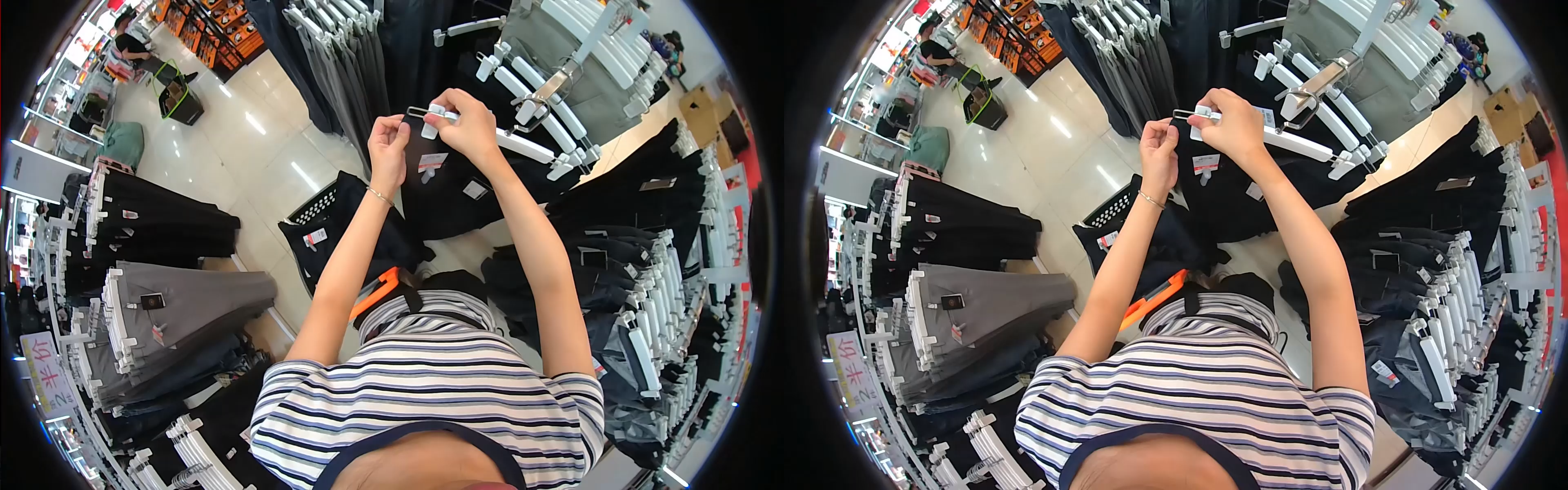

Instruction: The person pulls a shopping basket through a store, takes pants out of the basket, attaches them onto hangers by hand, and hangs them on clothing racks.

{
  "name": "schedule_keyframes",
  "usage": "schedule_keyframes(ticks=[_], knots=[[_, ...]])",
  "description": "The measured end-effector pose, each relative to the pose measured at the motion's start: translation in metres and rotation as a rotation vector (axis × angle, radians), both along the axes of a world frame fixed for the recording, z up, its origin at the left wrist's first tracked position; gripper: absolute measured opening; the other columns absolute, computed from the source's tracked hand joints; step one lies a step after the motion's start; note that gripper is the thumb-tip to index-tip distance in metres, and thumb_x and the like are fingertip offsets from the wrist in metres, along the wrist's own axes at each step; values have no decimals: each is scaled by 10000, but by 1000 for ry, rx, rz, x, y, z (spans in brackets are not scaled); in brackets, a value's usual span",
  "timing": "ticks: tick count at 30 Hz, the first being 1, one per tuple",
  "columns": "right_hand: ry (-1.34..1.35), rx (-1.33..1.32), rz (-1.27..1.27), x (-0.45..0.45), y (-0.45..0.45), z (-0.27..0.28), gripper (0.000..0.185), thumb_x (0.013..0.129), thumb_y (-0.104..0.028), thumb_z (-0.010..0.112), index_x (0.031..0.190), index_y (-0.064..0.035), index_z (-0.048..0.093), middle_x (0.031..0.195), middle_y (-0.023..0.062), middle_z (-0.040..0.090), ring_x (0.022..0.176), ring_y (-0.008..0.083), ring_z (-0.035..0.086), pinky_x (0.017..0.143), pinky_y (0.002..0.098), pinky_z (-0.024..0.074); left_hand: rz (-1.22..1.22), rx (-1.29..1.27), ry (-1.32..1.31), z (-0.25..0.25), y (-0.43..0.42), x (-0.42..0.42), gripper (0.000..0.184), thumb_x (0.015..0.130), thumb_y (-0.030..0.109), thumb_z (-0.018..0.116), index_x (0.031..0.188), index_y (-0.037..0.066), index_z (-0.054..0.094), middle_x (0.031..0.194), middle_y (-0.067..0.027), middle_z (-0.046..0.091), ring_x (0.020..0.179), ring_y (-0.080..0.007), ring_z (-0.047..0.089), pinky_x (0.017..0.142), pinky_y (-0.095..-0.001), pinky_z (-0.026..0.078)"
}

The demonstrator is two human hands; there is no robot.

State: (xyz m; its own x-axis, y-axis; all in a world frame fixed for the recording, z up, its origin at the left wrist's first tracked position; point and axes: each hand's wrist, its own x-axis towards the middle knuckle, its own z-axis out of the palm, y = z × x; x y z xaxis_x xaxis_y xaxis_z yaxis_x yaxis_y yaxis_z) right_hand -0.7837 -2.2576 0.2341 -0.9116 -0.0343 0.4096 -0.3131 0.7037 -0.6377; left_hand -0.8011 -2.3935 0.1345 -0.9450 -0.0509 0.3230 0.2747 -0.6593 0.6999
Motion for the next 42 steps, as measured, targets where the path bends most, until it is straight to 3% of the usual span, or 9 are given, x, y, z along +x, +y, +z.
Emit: schedule_keyframes(ticks=[7, 14, 16, 20, 26, 33, 39, 40, 42], knots=[[-16, 84, 35, 0, 3, 0, 248, 694, -291, 669, 838, -103, 598, 778, 32, 596, 731, 207, 590, 645, 300, 441, 67, -126, 28, -3, -8, 4, 108, 805, 21, 595, 871, 41, 512, 953, -32, 542, 841, -72, 510, 761, -198, 407], [283, 175, 49, 6, 1, -18, 249, 730, -251, 637, 883, -63, 581, 814, 73, 564, 814, 264, 554, 677, 356, 434, -25, -278, 31, 1, -7, 11, 313, 799, 10, 593, 1092, 0, 486, 999, -72, 564, 915, -116, 538, 830, -233, 417], [309, 165, 61, 13, 2, -17, 269, 723, -197, 639, 944, -57, 575, 862, 76, 558, 851, 258, 537, 718, 356, 422, 16, -377, 52, -7, -8, 6, 239, 794, 19, 606, 1007, 4, 498, 927, -31, 573, 860, -79, 534, 775, -204, 420], [465, -86, 70, 47, 9, -26, 349, 710, -54, 620, 1051, -61, 544, 1107, 112, 495, 1056, 298, 425, 910, 359, 318, 78, -385, 23, -11, -3, 1, 155, 808, 44, 604, 921, 32, 498, 846, 20, 552, 783, -39, 515, 705, -176, 407], [516, -225, -907, 109, 98, -97, 327, 764, -30, 574, 1079, -15, 488, 1060, 125, 463, 1032, 251, 432, 905, 339, 330, 124, -414, 43, -2, -1, -9, 122, 823, 63, 594, 900, 36, 504, 824, 29, 545, 764, -36, 504, 698, -170, 398], [235, -646, -580, 93, 167, -141, 481, 792, -220, 640, 1175, -19, 430, 1143, 157, 435, 1046, 248, 473, 924, 356, 373, 95, -440, 24, 4, -2, -26, 92, 833, 70, 582, 893, 31, 525, 812, 29, 557, 740, -28, 499, 683, -167, 397], [197, -629, -437, 84, 184, -147, 143, 826, -97, 592, 923, -36, 506, 794, -7, 495, 666, 45, 450, 581, 178, 354, 68, -476, 40, 7, -9, -30, 102, 826, 77, 595, 894, 28, 537, 803, 42, 546, 732, -22, 488, 660, -160, 386], [250, -649, -453, 85, 181, -141, 73, 817, -55, 590, 850, -37, 528, 670, -51, 478, 557, 6, 366, 487, 160, 248, 76, -475, 31, 8, -8, -31, 97, 823, 73, 597, 885, 27, 539, 796, 43, 546, 723, -22, 486, 652, -159, 384], [246, -705, -484, 87, 183, -142, 68, 811, -44, 595, 838, -33, 533, 671, -47, 481, 571, 9, 378, 497, 161, 265, 94, -473, 12, 9, -9, -33, 87, 817, 66, 603, 867, 26, 545, 783, 44, 545, 704, -21, 482, 636, -157, 380]])
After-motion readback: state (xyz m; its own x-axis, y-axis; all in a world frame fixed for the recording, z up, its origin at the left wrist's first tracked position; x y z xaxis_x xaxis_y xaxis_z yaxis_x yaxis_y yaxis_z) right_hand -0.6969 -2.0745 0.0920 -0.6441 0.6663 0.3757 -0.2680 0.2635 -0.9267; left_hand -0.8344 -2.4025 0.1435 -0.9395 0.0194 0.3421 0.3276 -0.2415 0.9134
